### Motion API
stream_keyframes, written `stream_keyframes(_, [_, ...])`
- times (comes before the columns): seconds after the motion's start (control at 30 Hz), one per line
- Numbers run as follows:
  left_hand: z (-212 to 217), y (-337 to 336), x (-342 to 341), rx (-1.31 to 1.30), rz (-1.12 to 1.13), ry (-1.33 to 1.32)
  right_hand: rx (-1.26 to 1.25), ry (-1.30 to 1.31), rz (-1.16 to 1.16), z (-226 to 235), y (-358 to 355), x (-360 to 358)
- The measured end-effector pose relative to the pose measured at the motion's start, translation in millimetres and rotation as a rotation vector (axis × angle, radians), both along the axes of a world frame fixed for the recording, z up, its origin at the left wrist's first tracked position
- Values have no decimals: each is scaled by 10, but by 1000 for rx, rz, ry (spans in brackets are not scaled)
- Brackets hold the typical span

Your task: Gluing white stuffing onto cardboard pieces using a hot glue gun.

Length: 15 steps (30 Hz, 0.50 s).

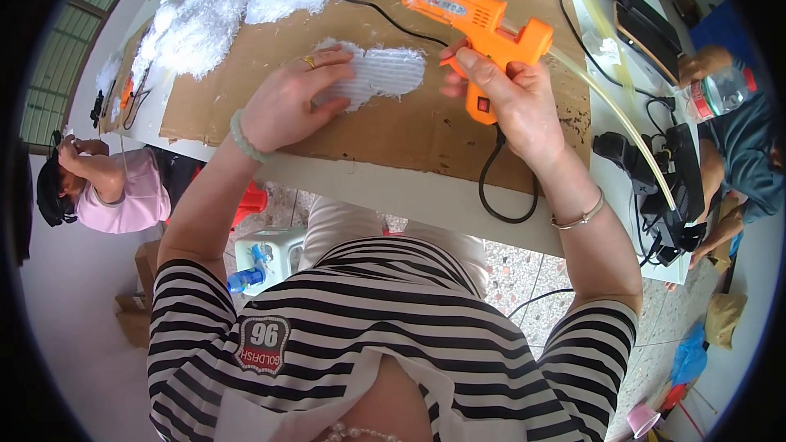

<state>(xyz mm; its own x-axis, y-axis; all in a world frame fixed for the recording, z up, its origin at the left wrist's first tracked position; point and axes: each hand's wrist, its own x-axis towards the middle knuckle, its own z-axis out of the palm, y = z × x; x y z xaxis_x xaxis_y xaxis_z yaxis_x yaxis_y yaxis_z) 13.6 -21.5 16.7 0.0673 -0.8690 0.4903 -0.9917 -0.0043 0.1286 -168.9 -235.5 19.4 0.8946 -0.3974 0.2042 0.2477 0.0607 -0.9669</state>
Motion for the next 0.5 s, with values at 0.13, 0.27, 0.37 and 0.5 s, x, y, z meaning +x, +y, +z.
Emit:
stream_keyframes(0.13, [39, 7, 100, 196, 37, 126, 70, 52, 60, -10, 29, -30])
stream_keyframes(0.27, [122, 32, 83, 271, 76, 5, 144, 52, 85, 15, 11, -43])
stream_keyframes(0.37, [192, -7, 115, 207, 44, 12, 180, 52, 92, 20, -32, -47])
stream_keyframes(0.5, [331, -157, 336, 85, 76, 285, 256, 22, 74, 12, -149, -52])
